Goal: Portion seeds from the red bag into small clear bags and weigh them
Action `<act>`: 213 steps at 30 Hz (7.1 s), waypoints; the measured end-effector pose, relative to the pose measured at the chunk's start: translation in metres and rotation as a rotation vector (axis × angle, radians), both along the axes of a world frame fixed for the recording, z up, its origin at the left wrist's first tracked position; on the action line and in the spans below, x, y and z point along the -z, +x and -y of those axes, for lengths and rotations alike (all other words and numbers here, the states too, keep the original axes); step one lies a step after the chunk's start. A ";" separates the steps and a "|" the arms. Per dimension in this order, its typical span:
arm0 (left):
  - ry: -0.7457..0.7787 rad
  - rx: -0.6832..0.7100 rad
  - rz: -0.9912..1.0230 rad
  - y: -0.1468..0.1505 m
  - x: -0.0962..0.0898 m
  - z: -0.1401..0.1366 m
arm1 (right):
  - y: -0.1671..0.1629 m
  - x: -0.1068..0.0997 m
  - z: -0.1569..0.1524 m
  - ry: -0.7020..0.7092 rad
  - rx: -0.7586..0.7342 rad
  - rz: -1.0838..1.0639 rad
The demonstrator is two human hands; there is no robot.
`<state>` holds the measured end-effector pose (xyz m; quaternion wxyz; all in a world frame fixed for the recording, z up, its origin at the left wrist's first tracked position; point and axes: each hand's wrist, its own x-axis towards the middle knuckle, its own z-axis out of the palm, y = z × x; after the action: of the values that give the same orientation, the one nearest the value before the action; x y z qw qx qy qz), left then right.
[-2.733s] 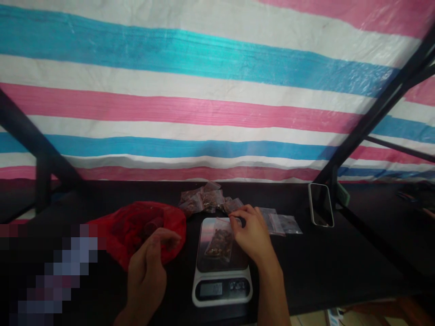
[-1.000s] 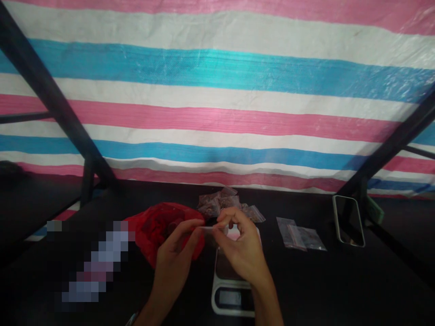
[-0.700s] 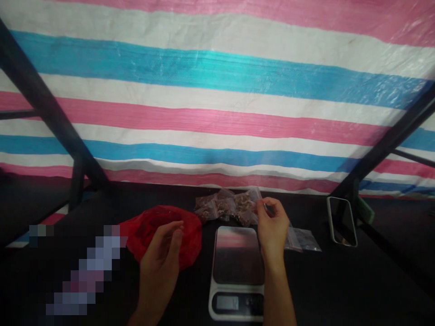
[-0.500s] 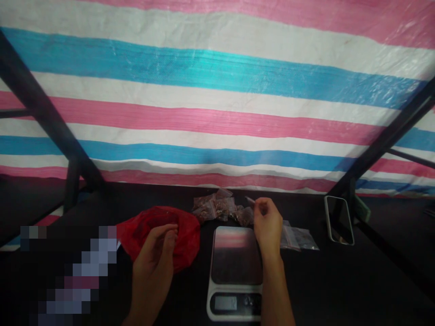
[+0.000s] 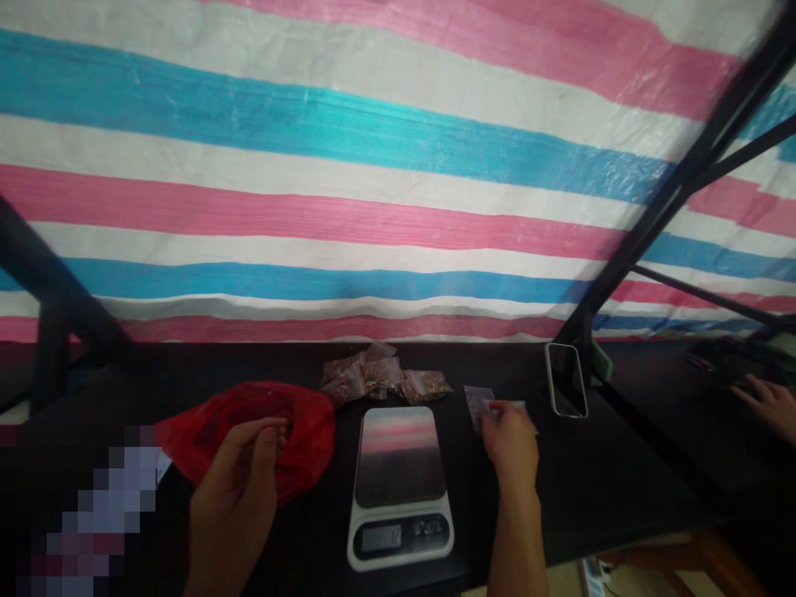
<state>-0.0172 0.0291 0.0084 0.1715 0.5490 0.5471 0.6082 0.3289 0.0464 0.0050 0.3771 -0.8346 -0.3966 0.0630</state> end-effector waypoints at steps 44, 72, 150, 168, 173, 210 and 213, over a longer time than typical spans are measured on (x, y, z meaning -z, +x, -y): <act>0.176 0.149 -0.435 -0.004 0.011 0.016 | -0.203 -0.061 0.014 0.141 -1.115 -0.477; -0.340 -0.073 0.156 -0.043 0.010 0.045 | -0.264 -0.010 -0.044 -0.045 -1.080 0.076; -0.302 0.026 0.861 -0.045 0.003 -0.004 | -0.240 -0.029 -0.019 -0.209 -0.981 0.038; -0.542 0.116 0.699 -0.053 -0.008 0.015 | -0.231 -0.025 -0.018 -0.170 -0.974 0.062; -0.441 0.124 1.009 -0.047 -0.007 0.003 | -0.233 -0.030 -0.013 -0.147 -1.047 -0.009; -0.305 0.092 0.826 -0.055 -0.004 0.002 | -0.240 -0.018 -0.013 -0.169 -0.985 -0.150; -0.312 0.098 0.723 -0.056 -0.003 0.000 | -0.243 -0.019 -0.011 -0.169 -1.007 -0.194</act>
<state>-0.0728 0.0288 0.0110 0.4633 0.2922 0.5102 0.6631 0.0861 0.0576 0.0242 0.2665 -0.5581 -0.7057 0.3456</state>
